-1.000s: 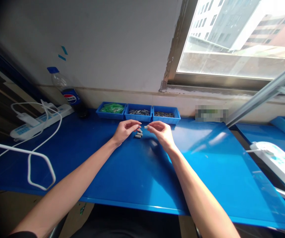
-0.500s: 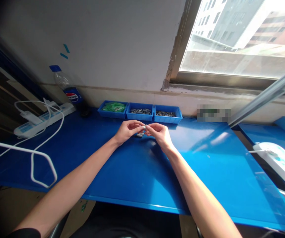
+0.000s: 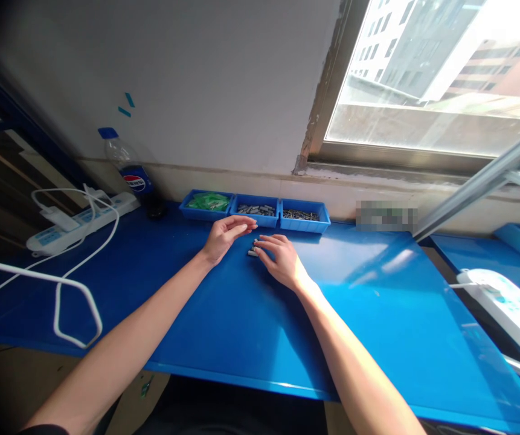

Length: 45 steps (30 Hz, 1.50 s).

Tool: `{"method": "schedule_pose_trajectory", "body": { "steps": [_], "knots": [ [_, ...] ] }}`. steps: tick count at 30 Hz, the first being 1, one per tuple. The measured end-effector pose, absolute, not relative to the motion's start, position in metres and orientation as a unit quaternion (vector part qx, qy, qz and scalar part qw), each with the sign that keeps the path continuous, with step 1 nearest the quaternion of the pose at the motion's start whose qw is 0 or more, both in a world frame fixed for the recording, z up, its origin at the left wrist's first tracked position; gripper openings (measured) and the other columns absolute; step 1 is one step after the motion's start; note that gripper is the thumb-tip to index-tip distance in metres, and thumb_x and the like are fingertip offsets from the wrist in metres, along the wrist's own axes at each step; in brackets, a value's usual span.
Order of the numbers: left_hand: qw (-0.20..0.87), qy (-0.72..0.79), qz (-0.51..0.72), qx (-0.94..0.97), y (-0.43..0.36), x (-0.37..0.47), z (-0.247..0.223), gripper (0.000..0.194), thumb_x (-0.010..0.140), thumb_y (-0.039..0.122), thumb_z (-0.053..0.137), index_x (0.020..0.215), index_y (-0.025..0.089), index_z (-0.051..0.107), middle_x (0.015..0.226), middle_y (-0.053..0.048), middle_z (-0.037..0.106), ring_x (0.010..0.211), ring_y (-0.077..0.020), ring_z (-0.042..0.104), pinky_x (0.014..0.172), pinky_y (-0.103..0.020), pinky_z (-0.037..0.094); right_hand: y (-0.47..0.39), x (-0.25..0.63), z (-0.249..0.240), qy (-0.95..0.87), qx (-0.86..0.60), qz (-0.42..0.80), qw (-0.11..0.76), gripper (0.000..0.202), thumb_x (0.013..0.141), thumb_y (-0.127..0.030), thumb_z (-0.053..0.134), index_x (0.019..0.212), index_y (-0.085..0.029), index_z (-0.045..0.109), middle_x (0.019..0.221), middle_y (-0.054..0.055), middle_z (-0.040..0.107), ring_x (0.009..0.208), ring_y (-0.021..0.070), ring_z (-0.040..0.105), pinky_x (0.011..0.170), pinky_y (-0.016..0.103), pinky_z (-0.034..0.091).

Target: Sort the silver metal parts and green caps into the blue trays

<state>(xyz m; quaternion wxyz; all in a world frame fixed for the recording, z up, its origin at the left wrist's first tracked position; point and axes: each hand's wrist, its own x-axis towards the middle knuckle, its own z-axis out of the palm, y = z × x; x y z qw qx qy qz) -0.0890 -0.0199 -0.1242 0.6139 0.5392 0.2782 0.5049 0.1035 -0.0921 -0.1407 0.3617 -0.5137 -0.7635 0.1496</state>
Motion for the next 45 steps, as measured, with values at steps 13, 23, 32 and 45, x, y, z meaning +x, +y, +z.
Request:
{"method": "schedule_pose_trajectory", "body": {
  "steps": [13, 23, 32, 45],
  "knots": [
    [0.572, 0.338, 0.465, 0.585, -0.028, -0.091, -0.124, 0.022, 0.081, 0.034, 0.076, 0.091, 0.014, 0.080, 0.085, -0.009, 0.079, 0.079, -0.0213, 0.075, 0.081, -0.034, 0.059, -0.086, 0.119, -0.149, -0.718, -0.591, 0.082, 0.359, 0.014, 0.094, -0.035, 0.067, 0.097, -0.026, 0.078, 0.102, 0.009, 0.077, 0.108, 0.0303, 0.068, 0.096, 0.045, 0.053],
    [0.558, 0.332, 0.454, 0.610, -0.031, -0.089, -0.124, 0.022, 0.083, 0.034, 0.074, 0.091, 0.014, 0.080, 0.083, -0.009, 0.079, 0.077, -0.0208, 0.074, 0.079, -0.033, 0.059, -0.088, 0.111, -0.142, -0.677, -0.577, 0.169, 0.425, 0.010, 0.093, -0.033, 0.063, 0.094, -0.026, 0.070, 0.100, 0.007, 0.076, 0.092, 0.0267, 0.072, 0.085, 0.041, 0.057],
    [0.558, 0.324, 0.438, 0.625, -0.030, -0.088, -0.129, 0.023, 0.084, 0.034, 0.074, 0.094, 0.014, 0.080, 0.084, -0.008, 0.079, 0.078, -0.0199, 0.074, 0.076, -0.030, 0.058, -0.090, 0.113, -0.125, -0.473, -0.522, 0.452, 0.548, 0.044, 0.078, -0.060, 0.082, 0.096, -0.023, 0.066, 0.086, 0.008, 0.079, 0.085, 0.0284, 0.079, 0.085, 0.043, 0.063],
    [0.584, 0.300, 0.414, 0.630, -0.037, -0.083, -0.128, 0.037, 0.080, 0.045, 0.082, 0.100, 0.014, 0.075, 0.087, -0.008, 0.079, 0.078, -0.0205, 0.076, 0.076, -0.032, 0.063, -0.088, 0.113, -0.128, -0.456, -0.493, 0.477, 0.568, 0.046, 0.070, -0.052, 0.091, 0.099, -0.024, 0.069, 0.089, 0.006, 0.080, 0.086, 0.0267, 0.078, 0.089, 0.043, 0.062]
  ]
}}
